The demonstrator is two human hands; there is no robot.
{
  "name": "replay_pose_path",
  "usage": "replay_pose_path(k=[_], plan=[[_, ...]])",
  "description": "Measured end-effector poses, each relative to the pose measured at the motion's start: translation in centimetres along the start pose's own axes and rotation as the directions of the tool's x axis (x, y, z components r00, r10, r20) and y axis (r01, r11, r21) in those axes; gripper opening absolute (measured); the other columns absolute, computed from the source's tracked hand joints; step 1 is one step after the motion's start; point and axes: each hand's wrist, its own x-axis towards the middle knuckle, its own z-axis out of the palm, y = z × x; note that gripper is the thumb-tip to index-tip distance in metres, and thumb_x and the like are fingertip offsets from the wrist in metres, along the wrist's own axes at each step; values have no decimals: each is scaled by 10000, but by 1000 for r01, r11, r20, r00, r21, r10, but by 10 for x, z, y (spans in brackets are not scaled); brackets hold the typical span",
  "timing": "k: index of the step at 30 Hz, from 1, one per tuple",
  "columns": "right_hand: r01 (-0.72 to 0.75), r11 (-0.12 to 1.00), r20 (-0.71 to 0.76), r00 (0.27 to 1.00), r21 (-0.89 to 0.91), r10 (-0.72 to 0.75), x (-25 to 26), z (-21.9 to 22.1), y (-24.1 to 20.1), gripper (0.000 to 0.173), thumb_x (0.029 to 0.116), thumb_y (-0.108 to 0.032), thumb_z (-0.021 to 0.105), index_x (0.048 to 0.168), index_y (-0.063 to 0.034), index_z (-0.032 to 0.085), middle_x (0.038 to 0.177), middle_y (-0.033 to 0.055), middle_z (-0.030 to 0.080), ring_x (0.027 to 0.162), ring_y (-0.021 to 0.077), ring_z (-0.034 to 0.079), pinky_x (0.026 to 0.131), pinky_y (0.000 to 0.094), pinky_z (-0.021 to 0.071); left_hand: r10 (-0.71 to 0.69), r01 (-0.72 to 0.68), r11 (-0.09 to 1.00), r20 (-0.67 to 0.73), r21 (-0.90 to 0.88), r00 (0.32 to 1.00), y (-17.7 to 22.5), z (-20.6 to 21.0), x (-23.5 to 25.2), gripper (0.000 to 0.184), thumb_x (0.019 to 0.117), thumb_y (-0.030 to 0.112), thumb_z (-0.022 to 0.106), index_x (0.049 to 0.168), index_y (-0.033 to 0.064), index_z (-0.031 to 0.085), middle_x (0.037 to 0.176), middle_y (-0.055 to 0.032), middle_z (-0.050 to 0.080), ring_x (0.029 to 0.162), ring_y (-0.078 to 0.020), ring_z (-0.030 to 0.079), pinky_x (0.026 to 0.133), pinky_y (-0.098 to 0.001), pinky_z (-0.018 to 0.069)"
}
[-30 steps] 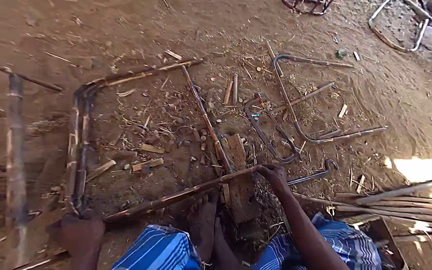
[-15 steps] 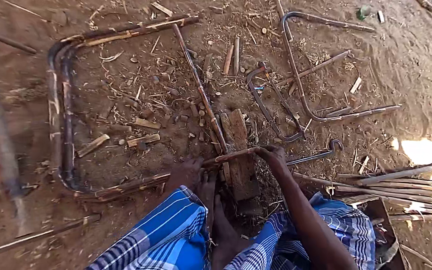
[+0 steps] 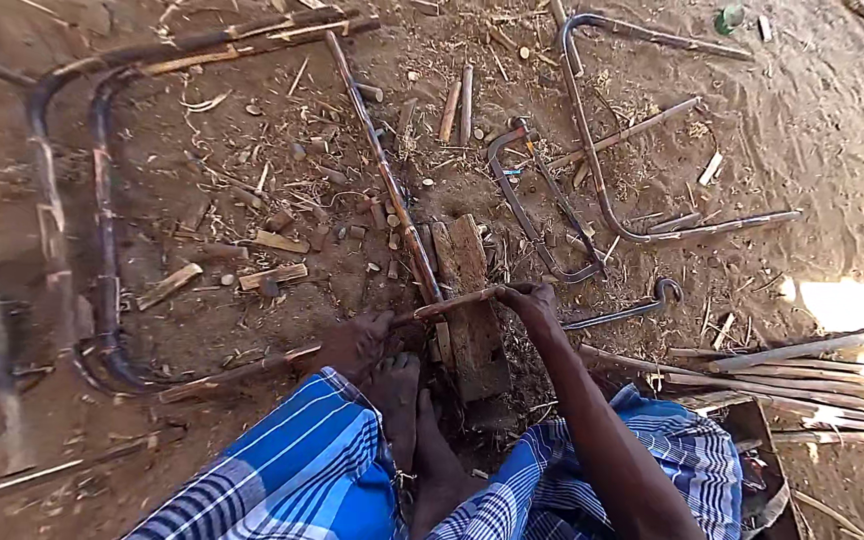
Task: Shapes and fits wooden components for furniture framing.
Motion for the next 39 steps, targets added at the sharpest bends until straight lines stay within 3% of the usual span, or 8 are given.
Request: replay_pose_path(k=[3, 5, 8, 13, 21, 31, 36, 39], plan=[[15, 1000, -24, 1000, -3, -15, -4, 2, 4, 177, 862, -237, 839, 967, -99, 804, 916, 55, 762, 859, 159, 700, 827, 439, 560, -2, 4, 1000, -86, 24, 996, 5, 9, -4, 268, 1008, 79, 621, 1264, 78, 700, 1126, -172, 737, 915, -383, 742, 749, -578, 596], [8, 999, -33, 999, -31, -9, -3, 3, 6, 190, 862, -271, 838, 960, -112, 802, 910, 50, 761, 857, 165, 702, 821, 456, 560, -18, 19, 1000, -49, 21, 999, 10, 8, 0, 275, 1025, 128, 608, 1289, 85, 674, 1125, -170, 730, 928, -380, 738, 763, -575, 594], [19, 999, -48, 999, -43, -21, -4, 4, 6, 182, 887, -272, 814, 984, -118, 801, 924, 48, 763, 870, 166, 706, 828, 456, 559, 46, -45, 999, 24, -30, 999, 24, 3, 14, 394, 1066, 268, 573, 1383, 36, 598, 1233, -208, 689, 1073, -396, 707, 906, -571, 571], [94, 995, -51, 994, 16, -93, -7, 5, 7, 163, 911, -223, 789, 986, -78, 784, 911, 63, 765, 853, 162, 725, 848, 420, 589, 31, -30, 1000, 60, -8, 998, 38, 2, 28, 242, 1063, 195, 550, 1190, 4, 625, 1081, -209, 696, 974, -401, 716, 822, -569, 584], [131, 971, -26, 990, -198, -139, -8, 2, 6, 214, 948, -344, 739, 996, -140, 787, 908, 33, 757, 854, 177, 706, 819, 487, 562, 0, 0, 1000, 144, -2, 990, 41, 0, 32, 248, 1053, 226, 556, 1209, 44, 620, 1091, -196, 698, 959, -409, 712, 799, -596, 575], [173, 976, -66, 981, -131, -183, -4, 8, 14, 183, 956, -309, 740, 1003, -142, 797, 915, 16, 772, 857, 131, 733, 851, 425, 600, 9, -9, 1000, 121, 0, 993, 40, 1, 31, 230, 1041, 178, 563, 1216, 39, 621, 1055, -193, 707, 925, -407, 718, 779, -596, 574], [102, 986, -96, 989, -133, -116, -8, 10, 11, 179, 941, -336, 754, 998, -176, 808, 922, -4, 775, 863, 119, 729, 853, 416, 592, 3, -7, 999, 86, 43, 996, 41, 5, 30, 186, 1040, 164, 559, 1153, 29, 618, 996, -196, 699, 870, -407, 719, 724, -590, 578], [93, 993, -154, 983, -75, -103, -9, 18, 15, 202, 937, -326, 761, 981, -132, 799, 912, 17, 775, 855, 130, 735, 861, 422, 601, -26, 24, 997, 36, 77, 999, 45, 11, 28, 208, 1049, 176, 554, 1156, 3, 600, 987, -219, 693, 900, -422, 718, 735, -588, 579]])
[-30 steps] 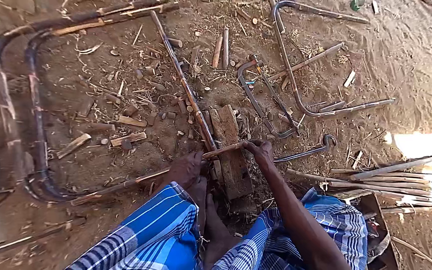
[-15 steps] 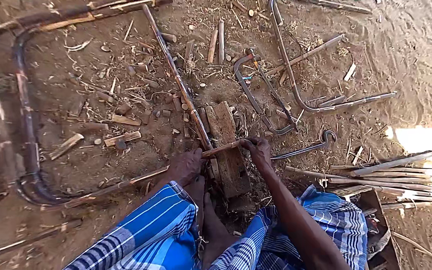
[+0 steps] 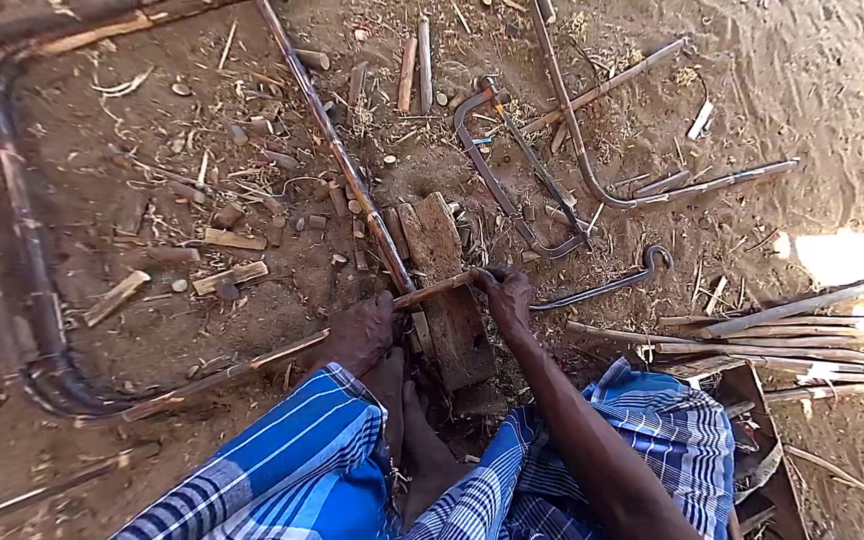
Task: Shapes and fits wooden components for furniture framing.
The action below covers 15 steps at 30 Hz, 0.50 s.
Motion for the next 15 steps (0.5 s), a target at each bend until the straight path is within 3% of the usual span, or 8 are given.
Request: replay_pose_path(k=[5, 7, 9, 12, 13, 15], plan=[[-56, 997, 115, 991, -58, 63, 6, -5, -6, 256, 980, -335, 691, 1001, -93, 770, 937, 80, 759, 879, 208, 732, 863, 480, 591, 3, 0, 999, -50, 54, 999, 2, 5, -4, 259, 1047, 159, 555, 1233, -20, 581, 1070, -242, 687, 955, -434, 714, 753, -593, 582], [-120, 992, 270, 957, 39, 105, 5, -32, -20, 313, 1056, -296, 574, 1154, -29, 705, 1053, 133, 745, 931, 220, 740, 888, 443, 606, -4, 7, 997, -33, 79, 999, 3, 3, 1, 280, 1049, 188, 546, 1249, -7, 572, 1066, -233, 692, 943, -422, 720, 747, -584, 586], [-117, 969, 328, 944, 219, 40, -24, -84, -43, 350, 1095, -242, 497, 1302, 5, 634, 1154, 154, 717, 971, 213, 732, 893, 389, 606, -22, 24, 996, -22, 81, 1000, 3, 2, 4, 318, 1052, 240, 555, 1255, -4, 572, 1064, -234, 697, 951, -425, 722, 770, -589, 588], [62, 933, 168, 977, 355, -129, -98, -186, -52, 322, 1092, -174, 491, 1314, 8, 637, 1119, 140, 734, 940, 224, 742, 846, 388, 637, -108, 107, 994, 39, 29, 993, 3, -6, -3, 398, 1059, 302, 550, 1323, 4, 553, 1118, -280, 687, 1004, -489, 697, 822, -662, 563], [128, 938, 58, 986, 322, -155, -126, -218, -42, 302, 1085, -163, 503, 1281, 6, 659, 1086, 125, 742, 907, 214, 743, 822, 382, 645, -117, 117, 993, 58, -2, 991, 5, -10, -8, 433, 1054, 321, 554, 1376, 32, 548, 1155, -291, 683, 1023, -511, 686, 825, -701, 549], [170, 970, -210, 969, 172, -133, -173, -285, -1, 277, 1073, -161, 530, 1237, -1, 686, 1041, 105, 755, 859, 203, 744, 781, 382, 650, 0, 1, 999, 20, -51, 1000, 8, -10, -2, 458, 1019, 380, 607, 1391, 119, 549, 1173, -242, 680, 1024, -479, 682, 784, -724, 541]])
